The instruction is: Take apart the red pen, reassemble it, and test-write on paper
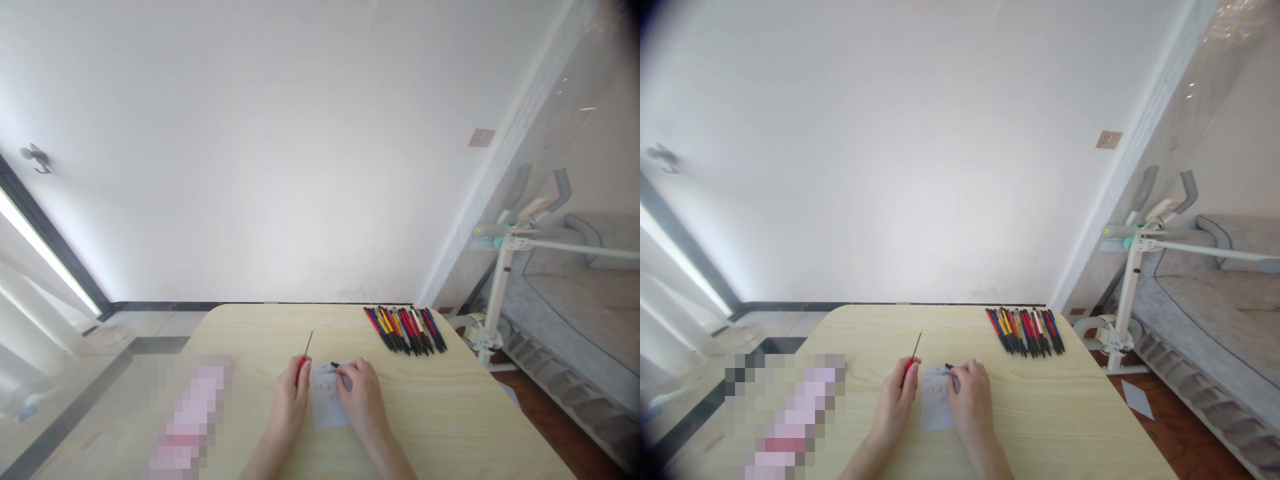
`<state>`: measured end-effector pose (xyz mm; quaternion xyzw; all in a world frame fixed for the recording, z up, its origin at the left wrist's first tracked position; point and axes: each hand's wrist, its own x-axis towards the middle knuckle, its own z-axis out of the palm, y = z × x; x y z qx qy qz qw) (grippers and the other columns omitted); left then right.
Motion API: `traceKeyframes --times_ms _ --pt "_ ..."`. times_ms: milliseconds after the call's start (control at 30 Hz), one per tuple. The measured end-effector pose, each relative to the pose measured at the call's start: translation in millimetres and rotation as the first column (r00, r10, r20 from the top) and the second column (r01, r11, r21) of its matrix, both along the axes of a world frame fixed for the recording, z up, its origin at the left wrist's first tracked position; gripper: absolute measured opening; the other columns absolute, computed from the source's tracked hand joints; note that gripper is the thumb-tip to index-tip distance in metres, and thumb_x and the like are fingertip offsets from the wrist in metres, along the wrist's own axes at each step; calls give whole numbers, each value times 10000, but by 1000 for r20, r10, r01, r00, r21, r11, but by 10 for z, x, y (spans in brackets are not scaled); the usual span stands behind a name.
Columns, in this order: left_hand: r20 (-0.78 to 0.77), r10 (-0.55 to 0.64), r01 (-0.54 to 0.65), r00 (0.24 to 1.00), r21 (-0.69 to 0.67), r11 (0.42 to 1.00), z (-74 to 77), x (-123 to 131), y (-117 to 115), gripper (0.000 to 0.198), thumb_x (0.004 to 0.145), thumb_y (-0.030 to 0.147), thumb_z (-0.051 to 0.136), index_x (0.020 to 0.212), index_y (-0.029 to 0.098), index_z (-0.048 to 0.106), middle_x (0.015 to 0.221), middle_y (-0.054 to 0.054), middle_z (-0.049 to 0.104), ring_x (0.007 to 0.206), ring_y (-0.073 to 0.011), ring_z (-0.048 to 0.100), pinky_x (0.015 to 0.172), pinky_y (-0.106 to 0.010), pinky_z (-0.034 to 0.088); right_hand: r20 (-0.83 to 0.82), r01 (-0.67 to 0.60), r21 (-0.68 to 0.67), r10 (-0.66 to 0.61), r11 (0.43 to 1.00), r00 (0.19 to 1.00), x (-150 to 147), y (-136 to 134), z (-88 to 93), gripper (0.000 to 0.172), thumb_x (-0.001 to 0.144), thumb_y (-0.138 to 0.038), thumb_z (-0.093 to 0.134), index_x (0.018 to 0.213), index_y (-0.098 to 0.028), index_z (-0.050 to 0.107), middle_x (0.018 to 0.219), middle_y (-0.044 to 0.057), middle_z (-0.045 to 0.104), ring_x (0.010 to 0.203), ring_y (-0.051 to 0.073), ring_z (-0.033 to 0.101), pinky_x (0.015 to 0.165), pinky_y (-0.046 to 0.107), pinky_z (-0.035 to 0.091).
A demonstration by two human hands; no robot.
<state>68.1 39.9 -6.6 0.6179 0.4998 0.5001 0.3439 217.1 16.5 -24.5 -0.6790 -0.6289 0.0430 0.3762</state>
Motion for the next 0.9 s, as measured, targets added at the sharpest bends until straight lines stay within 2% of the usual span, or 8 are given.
traceKeyframes --times_ms 100,233,367,600,700,800,900 --pt "53 -70 72 996 -40 997 -28 -6 10 377 824 475 388 897 160 582 555 1 549 527 -153 535 483 -241 415 63 16 -31 -14 999 998 -13 -6 -4 171 723 -108 549 765 -216 674 745 59 568 779 226 529 730 324 414" --pt "120 -137 144 983 -52 988 -62 -15 21 345 855 416 371 1008 156 538 574 19 513 538 -134 510 531 -244 419 74 29 -50 -26 998 997 1 2 -16 156 726 -110 559 762 -218 665 746 54 563 776 225 523 726 318 404" --pt "174 -155 164 973 -41 986 -77 -13 24 313 856 379 390 1067 170 490 626 15 530 574 -133 525 564 -252 434 78 31 -63 -26 998 997 6 -1 -23 128 733 -127 569 759 -217 655 747 49 561 779 224 520 724 315 398" --pt "216 -116 123 970 -17 992 -107 -4 21 253 854 358 401 1019 185 483 665 9 539 637 -148 547 620 -281 451 104 17 -43 -13 999 995 -2 -2 -51 139 761 -117 543 695 -214 618 733 43 553 765 214 522 708 306 394" --pt "219 -40 41 975 1 999 -134 -26 30 258 850 370 411 1006 179 487 685 0 538 644 -148 541 622 -281 446 95 11 -18 -9 1000 995 3 3 -65 138 776 -118 523 697 -208 592 736 42 552 763 212 524 702 307 399" --pt "223 64 -69 973 15 998 -143 -59 42 266 843 389 416 977 179 509 718 -15 550 679 -156 539 635 -277 439 32 -11 14 11 1000 999 3 10 -71 123 803 -137 492 730 -198 569 758 46 565 766 209 532 703 310 407" --pt "173 77 -78 982 0 997 -122 -78 43 283 833 406 422 962 183 540 751 -32 572 713 -173 548 623 -273 439 -109 -52 35 56 998 992 -9 11 -65 136 841 -181 444 772 -189 560 749 48 586 731 194 544 673 297 423"
